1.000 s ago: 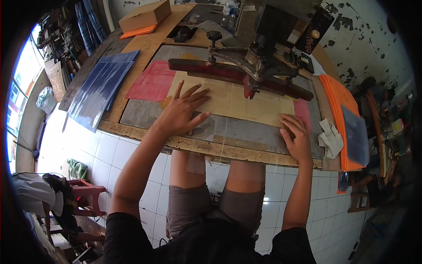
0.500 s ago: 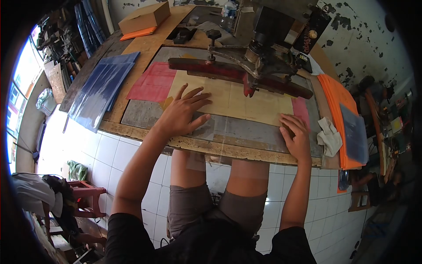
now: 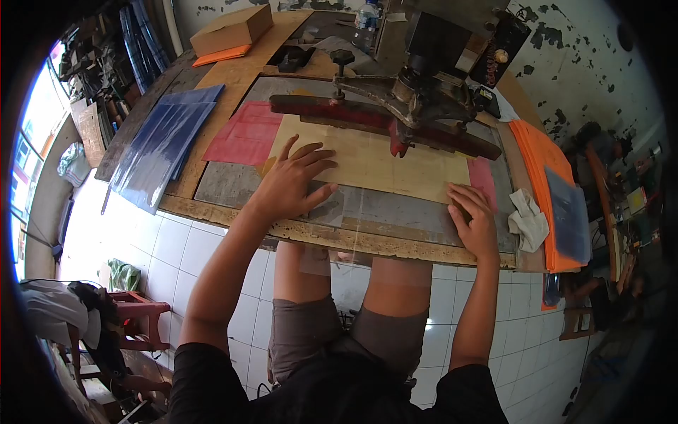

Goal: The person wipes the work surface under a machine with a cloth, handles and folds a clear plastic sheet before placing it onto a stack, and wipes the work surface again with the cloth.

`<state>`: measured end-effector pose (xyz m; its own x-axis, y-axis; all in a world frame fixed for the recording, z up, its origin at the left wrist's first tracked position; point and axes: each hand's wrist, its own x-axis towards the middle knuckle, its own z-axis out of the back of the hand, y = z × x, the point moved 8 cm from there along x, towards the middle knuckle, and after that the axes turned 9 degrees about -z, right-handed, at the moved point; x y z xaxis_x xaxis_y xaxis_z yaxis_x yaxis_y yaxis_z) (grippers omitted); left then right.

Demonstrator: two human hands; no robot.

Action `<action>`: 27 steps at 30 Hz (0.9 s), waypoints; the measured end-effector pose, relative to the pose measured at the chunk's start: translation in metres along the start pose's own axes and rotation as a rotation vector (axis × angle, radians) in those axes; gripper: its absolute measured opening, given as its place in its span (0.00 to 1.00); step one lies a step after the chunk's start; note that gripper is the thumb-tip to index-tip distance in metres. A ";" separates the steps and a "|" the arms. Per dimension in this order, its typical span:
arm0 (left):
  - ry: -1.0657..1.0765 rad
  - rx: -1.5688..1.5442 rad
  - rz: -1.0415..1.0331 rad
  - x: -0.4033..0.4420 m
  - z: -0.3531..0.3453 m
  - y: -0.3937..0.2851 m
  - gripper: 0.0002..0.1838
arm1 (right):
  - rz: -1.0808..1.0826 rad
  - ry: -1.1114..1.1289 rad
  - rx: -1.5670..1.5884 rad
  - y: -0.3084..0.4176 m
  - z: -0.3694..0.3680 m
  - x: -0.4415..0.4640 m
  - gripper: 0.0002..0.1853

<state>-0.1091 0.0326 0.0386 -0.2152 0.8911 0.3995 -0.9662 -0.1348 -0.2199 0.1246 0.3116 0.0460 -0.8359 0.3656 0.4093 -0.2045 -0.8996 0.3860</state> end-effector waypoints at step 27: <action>-0.044 -0.013 0.011 -0.001 -0.001 0.002 0.26 | 0.001 0.003 0.021 -0.004 -0.001 0.000 0.16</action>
<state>-0.1112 0.0320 0.0368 -0.2324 0.8697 0.4353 -0.9617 -0.1388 -0.2362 0.1250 0.3150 0.0436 -0.8377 0.3636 0.4074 -0.1925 -0.8948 0.4028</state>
